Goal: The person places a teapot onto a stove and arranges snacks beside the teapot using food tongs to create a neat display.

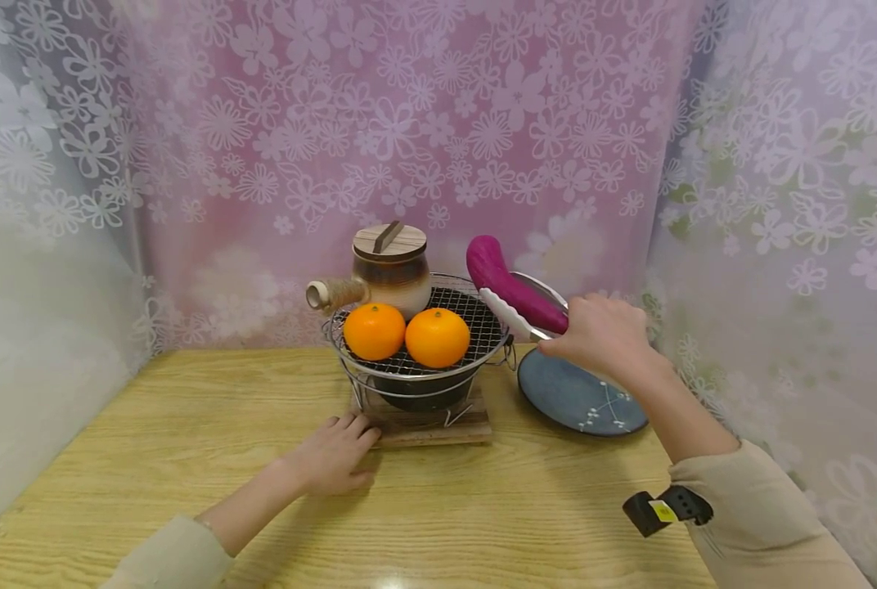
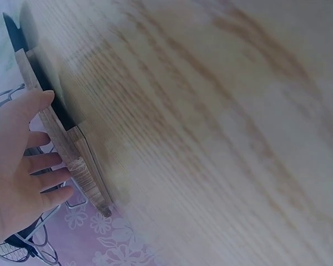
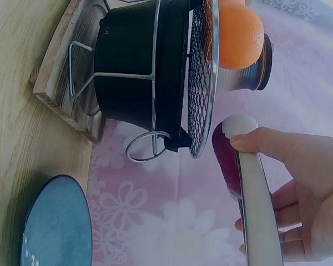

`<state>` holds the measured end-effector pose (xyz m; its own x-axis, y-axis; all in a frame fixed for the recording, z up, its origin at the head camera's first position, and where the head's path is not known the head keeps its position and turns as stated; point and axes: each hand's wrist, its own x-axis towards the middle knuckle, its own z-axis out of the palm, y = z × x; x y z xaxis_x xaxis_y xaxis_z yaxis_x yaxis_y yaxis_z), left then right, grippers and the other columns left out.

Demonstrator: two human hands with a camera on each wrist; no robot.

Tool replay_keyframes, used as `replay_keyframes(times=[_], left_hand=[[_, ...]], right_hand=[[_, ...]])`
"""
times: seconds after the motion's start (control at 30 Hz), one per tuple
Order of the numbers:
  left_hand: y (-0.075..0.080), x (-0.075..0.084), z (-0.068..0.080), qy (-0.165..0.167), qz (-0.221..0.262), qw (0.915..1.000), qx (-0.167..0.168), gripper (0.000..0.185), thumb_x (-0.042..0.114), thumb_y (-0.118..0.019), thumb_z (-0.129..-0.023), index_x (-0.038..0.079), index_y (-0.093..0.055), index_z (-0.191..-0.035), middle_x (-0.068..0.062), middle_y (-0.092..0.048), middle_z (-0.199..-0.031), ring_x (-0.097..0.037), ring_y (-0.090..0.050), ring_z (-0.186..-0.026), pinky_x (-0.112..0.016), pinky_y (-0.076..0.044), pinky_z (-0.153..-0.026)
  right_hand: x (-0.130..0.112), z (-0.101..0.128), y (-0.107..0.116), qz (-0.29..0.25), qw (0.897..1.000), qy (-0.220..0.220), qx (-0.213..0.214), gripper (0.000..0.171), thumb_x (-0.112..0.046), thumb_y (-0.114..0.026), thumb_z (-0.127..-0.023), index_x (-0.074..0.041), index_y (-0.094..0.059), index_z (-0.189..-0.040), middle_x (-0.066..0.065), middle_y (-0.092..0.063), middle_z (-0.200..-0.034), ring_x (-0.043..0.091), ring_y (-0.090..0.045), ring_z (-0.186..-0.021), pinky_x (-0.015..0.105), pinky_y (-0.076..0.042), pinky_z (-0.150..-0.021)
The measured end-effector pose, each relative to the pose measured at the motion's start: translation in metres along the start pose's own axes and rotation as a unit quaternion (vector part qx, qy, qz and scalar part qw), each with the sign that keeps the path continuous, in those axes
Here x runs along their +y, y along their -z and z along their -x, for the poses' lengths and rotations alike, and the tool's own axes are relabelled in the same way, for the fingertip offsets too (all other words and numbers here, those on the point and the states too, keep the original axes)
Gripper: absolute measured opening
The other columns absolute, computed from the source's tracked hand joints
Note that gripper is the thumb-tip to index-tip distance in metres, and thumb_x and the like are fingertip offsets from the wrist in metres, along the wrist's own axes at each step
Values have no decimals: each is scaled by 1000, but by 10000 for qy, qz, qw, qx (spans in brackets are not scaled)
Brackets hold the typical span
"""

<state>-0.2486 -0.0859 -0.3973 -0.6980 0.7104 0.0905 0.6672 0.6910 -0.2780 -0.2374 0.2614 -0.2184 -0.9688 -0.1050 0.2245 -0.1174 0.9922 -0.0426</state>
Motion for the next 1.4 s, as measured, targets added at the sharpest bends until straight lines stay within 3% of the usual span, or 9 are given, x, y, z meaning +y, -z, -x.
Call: replay_keyframes(times=[0.7, 1.4], left_hand=[[0, 0, -1, -20, -180, 9998, 6, 58, 52, -59, -83, 9, -53, -121, -9, -50, -111, -26, -49, -103, -37, -42, -83], [-3, 0, -1, -30, -174, 9998, 84, 56, 52, -59, -83, 10, -53, -118, -9, -50, -108, -25, -49, -99, -36, -42, -80]], right_hand=[[-14, -15, -1, -90, 9994, 146, -301, 50, -61, -65, -71, -12, -57, -78, 2, -53, -65, 22, -48, -59, 37, -35, -49], [-27, -23, -7, -191, 9978, 197, -596, 41, -53, -66, -73, -12, -57, -78, 2, -51, -63, 22, -46, -57, 36, -32, -50]])
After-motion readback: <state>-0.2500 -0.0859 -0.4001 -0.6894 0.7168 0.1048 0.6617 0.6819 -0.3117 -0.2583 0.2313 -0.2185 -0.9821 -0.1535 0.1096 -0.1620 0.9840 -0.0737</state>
